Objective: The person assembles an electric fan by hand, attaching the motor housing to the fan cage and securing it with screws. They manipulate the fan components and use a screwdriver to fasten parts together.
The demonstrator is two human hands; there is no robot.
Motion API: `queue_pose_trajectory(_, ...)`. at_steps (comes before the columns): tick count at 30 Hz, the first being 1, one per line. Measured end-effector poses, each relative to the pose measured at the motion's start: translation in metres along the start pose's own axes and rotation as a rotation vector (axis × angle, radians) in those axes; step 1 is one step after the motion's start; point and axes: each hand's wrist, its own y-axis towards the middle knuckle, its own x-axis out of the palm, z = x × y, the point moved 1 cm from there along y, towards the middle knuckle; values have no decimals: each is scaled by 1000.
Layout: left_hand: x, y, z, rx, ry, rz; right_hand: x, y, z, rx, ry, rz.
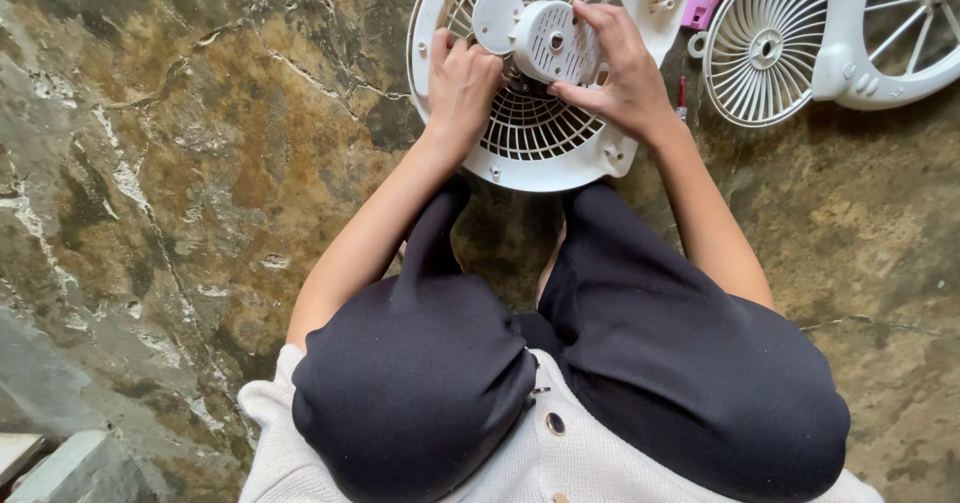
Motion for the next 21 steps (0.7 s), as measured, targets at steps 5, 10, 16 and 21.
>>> queue_pose_trajectory(5,-12,1,4,50,-14,70,-1,3,-2,8,-12,7)
queue_pose_trajectory(10,-16,-1,3,118,-18,151,-3,5,-3,-2,-5,20)
queue_pose_trajectory(16,-4,2,1,96,3,77,0,4,-4,-12,-24,16)
queue_pose_trajectory(21,8,5,5,33,54,33,-1,4,-4,-8,-34,12)
